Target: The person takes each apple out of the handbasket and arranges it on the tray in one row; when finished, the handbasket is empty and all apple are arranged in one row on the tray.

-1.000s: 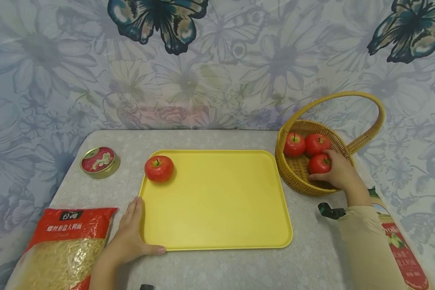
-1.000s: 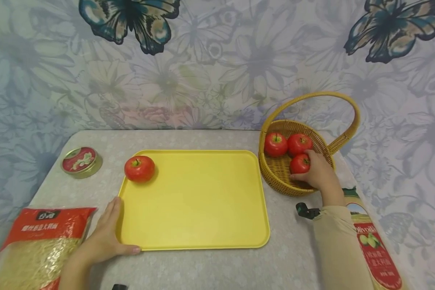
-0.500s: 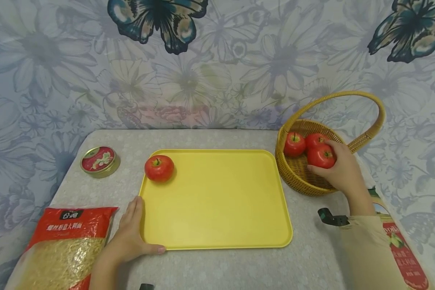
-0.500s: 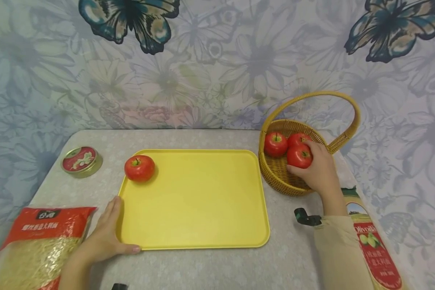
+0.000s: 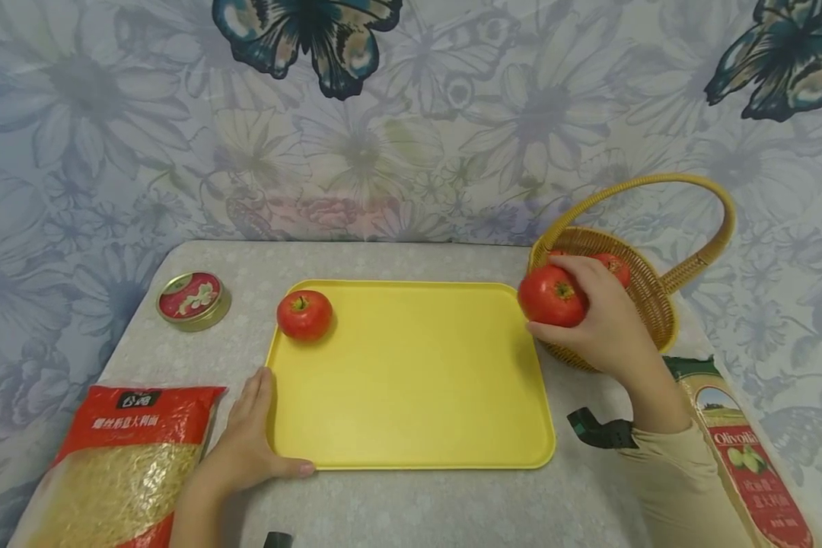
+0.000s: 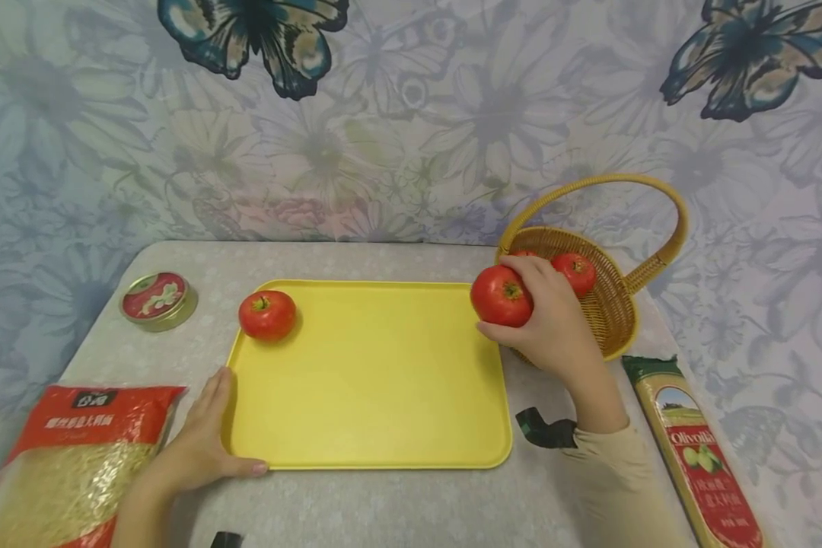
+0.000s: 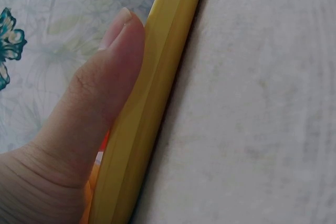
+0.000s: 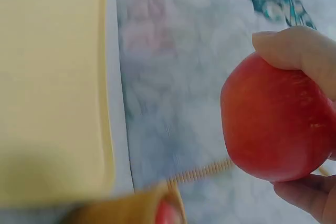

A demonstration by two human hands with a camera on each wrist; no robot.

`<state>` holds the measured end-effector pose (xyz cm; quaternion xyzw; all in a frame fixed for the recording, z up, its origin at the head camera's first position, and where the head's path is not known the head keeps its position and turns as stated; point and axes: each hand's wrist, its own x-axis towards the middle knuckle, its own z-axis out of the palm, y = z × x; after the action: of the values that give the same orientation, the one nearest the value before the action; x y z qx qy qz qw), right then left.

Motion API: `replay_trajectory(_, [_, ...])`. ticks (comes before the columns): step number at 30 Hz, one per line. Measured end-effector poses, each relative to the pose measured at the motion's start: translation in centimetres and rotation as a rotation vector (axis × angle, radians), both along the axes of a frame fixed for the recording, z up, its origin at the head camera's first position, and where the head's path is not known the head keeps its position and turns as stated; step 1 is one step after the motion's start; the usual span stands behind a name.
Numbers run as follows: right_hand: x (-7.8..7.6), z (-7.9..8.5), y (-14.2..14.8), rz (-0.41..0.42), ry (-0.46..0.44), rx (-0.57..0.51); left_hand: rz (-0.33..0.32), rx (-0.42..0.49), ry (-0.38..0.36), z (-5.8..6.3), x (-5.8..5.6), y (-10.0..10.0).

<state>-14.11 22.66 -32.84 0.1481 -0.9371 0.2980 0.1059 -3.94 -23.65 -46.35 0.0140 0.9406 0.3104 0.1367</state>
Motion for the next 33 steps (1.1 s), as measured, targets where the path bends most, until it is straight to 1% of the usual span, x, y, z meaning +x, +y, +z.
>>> replay_trajectory(3, [-0.4,-0.3,-2.2,0.055,-0.020,-0.008,0.001,0.002,-0.002,0.0,0.0,0.1])
replay_trajectory(6, [-1.3,-1.0,-4.5,0.114,-0.037,-0.024,0.002,-0.001,-0.001,0.1,0.0,0.1])
replay_trajectory(11, [-2.9,-2.8,-8.5,0.205,-0.070,-0.018,0.002,0.000,-0.003,0.1,0.0,0.1])
replay_trajectory(15, [-4.2,-4.5,-11.8,0.258,-0.111,-0.004,0.001,0.006,0.007,0.1,0.0,0.0])
replay_trajectory(19, [-5.3,-6.4,-14.9,0.287,-0.162,0.004,0.004,0.002,0.009,-0.1,0.1,-0.1])
replay_trajectory(24, [-6.2,-8.4,-17.9,0.308,-0.220,0.009,0.006,-0.003,0.006,-0.2,0.2,-0.2])
replay_trajectory(28, [-6.5,-9.4,-19.4,0.318,-0.236,0.015,0.003,0.000,0.008,-0.3,0.2,-0.2])
replay_trajectory(33, [-6.9,-10.0,-20.3,0.326,-0.246,0.026,-0.003,0.001,0.013,-0.2,0.1,-0.1])
